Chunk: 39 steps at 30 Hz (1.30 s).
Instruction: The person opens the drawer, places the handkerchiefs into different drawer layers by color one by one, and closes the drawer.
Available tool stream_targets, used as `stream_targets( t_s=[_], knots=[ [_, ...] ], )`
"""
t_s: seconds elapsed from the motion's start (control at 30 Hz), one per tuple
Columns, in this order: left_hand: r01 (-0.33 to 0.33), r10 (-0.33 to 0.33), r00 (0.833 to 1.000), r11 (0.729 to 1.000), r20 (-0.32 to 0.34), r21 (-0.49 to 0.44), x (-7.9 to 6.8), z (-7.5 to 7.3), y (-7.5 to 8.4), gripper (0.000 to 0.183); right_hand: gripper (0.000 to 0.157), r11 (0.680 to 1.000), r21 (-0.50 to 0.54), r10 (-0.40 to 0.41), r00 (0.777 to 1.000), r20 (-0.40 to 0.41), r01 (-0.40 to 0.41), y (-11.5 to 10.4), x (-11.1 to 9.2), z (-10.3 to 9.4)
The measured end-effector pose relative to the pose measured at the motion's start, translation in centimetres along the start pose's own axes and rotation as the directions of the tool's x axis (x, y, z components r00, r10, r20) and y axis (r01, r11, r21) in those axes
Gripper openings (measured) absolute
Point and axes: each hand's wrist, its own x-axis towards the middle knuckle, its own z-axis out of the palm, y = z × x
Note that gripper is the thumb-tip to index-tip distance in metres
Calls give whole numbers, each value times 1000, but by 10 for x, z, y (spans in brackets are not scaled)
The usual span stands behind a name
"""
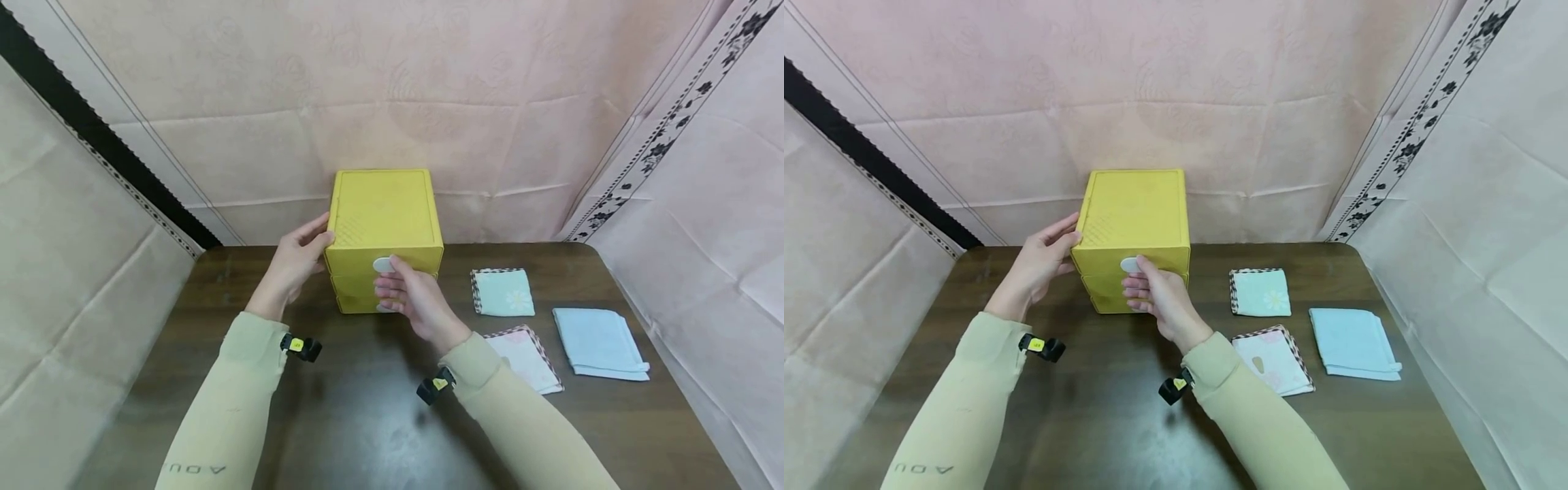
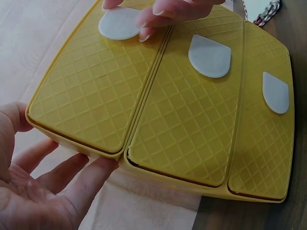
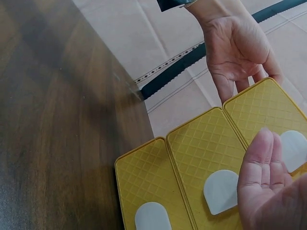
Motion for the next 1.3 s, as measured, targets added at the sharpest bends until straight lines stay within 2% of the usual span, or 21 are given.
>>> stream_targets(
  t_s=[0.23,0.43,0.63,1.0,1.3],
  knots=[
    [-35,34,999,999,-15,-32,1,1,4,47,57,1000,-7,-22,1000,-7,22,-2,1,2],
    [-4,4,1000,999,-3,-36,0,5,-1,48,55,1000,4,13,999,-38,-13,0,-3,2],
    [-26,25,1000,999,-17,-36,-1,4,-1,48,58,996,-87,-9,997,-82,1,-5,-4,6],
    [-28,27,999,999,-32,-27,0,3,-1,48,54,976,-214,-4,990,-138,-25,-12,-1,10],
    [-28,29,999,999,30,-21,0,-1,-1,49,55,977,-206,15,986,-166,-50,-4,-17,13]
  ],
)
